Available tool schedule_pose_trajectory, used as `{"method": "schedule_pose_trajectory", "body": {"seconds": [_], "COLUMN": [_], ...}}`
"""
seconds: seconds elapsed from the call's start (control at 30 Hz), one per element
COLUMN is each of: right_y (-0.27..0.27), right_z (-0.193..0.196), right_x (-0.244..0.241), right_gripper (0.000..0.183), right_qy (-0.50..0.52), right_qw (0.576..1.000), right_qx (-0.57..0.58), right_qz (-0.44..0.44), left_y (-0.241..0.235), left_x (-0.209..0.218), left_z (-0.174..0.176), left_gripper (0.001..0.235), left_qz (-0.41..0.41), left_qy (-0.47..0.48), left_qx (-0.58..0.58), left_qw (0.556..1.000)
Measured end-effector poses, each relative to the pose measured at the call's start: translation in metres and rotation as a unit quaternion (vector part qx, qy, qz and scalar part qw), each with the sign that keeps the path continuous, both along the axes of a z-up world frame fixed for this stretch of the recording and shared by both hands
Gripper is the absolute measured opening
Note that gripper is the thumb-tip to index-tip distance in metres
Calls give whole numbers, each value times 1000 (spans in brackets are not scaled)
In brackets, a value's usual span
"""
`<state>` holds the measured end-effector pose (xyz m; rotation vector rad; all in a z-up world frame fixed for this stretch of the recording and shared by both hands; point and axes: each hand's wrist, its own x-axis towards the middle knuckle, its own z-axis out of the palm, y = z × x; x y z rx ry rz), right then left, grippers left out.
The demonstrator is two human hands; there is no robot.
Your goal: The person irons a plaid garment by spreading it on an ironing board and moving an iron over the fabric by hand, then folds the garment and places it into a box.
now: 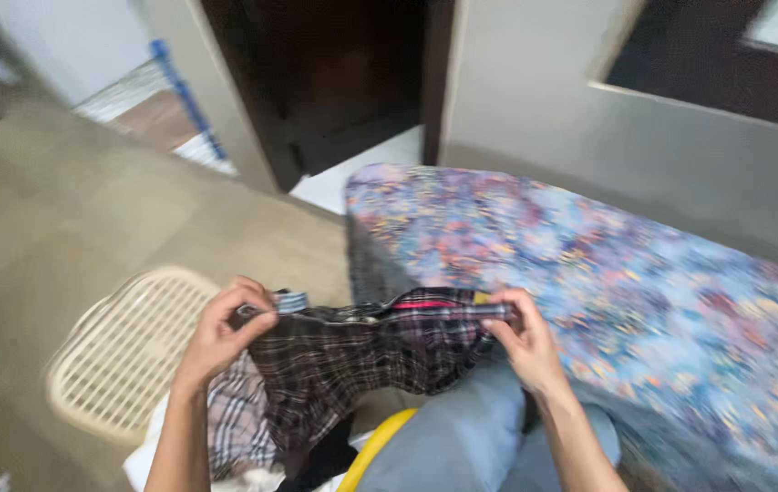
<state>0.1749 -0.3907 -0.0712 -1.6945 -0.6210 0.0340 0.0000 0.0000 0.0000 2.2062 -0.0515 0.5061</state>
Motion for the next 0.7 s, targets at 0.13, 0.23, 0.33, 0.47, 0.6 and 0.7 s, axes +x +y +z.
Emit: {"method": "schedule_pose_trajectory", "body": {"seconds": [0.13, 0.23, 0.33, 0.47, 0.6, 0.7], "right_y": [-22, -42, -55, -87, -136, -171], "right_z": [17, 67, 80, 47, 90, 145], "right_x": [-14, -30, -34, -22, -26, -16], "right_gripper": [48, 28, 14, 25, 27, 48], "right_qy": [113, -18, -149, -181, -324, -305], "right_qw": [982, 979, 953, 880, 783, 818], "right_qx": [141, 140, 77, -1, 56, 70], "right_qz": [-59, -144, -251, -439, -528, -482], "left_y": [-19, -37, -75, -121, -161, -182], "left_x": [22, 39, 53, 59, 60, 51], "left_z": [-2, 10, 29, 57, 49, 56], "left_gripper": [10, 8, 8, 9, 16, 25], "left_qz": [31, 68, 21, 4, -44, -109], "left_qy": [-22, -87, -170, -176, -205, -161], "left_qx": [-36, -36, -116, -97, -254, -281], "left_qw": [999, 993, 978, 980, 944, 940]}}
